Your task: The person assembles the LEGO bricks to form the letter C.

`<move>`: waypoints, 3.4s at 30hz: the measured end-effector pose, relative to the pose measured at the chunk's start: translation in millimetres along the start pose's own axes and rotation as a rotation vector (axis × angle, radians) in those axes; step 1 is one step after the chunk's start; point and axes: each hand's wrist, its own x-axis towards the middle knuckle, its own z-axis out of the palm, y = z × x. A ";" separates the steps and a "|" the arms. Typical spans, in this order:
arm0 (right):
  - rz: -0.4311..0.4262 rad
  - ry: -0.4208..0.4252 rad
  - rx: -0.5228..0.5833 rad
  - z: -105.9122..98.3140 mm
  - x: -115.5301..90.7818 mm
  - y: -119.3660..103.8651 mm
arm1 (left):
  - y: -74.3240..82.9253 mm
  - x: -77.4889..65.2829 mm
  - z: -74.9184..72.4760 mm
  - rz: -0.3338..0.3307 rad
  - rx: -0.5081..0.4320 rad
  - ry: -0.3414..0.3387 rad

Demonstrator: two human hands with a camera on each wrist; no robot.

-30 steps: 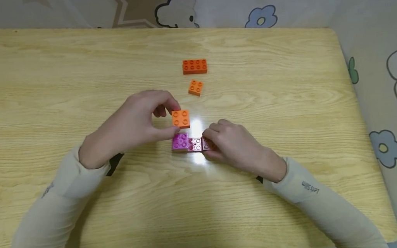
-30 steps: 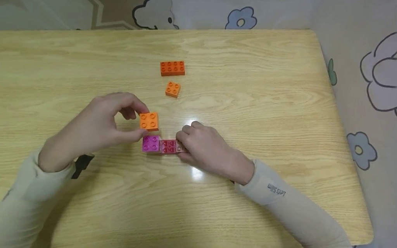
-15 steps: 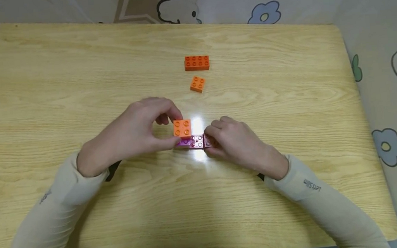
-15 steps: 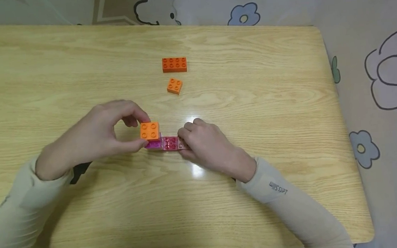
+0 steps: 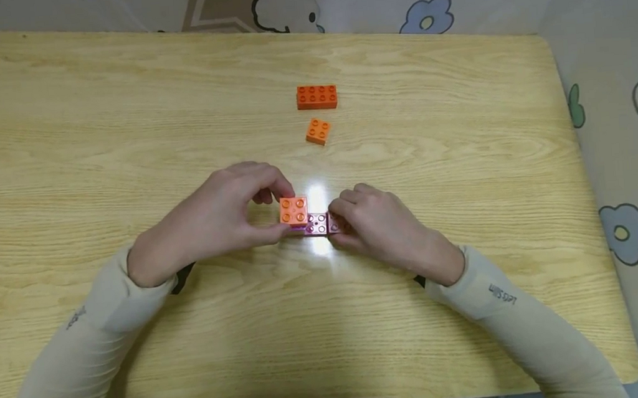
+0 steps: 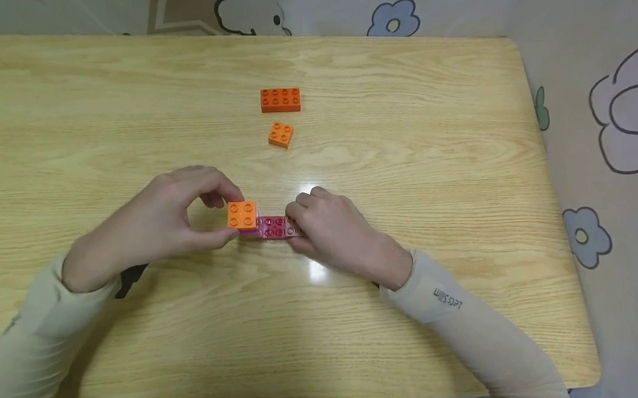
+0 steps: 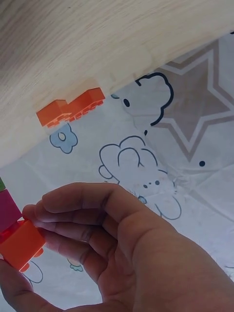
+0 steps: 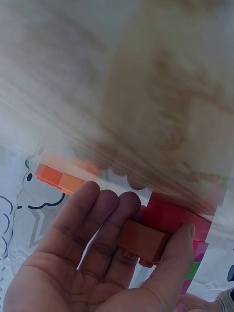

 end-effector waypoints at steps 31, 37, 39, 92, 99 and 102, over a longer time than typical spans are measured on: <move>0.005 0.107 0.150 -6.0 5.6 -3.9 | -2.6 -1.2 11.0 0.224 0.136 0.109; -0.113 0.229 0.280 -7.3 19.1 -13.5 | -0.8 -1.9 10.2 0.203 0.149 0.100; -0.151 0.257 0.294 -5.0 21.5 -15.0 | -0.4 -2.6 10.4 0.197 0.152 0.098; -0.180 0.217 0.219 -11.5 25.7 -21.3 | 4.5 -1.0 12.1 0.062 0.097 0.104; -0.176 0.207 0.230 -10.0 25.7 -20.2 | -5.9 -6.3 19.7 0.048 -0.019 0.163; -0.175 0.208 0.233 -9.1 26.0 -20.3 | -11.6 -9.0 23.6 0.059 -0.074 0.202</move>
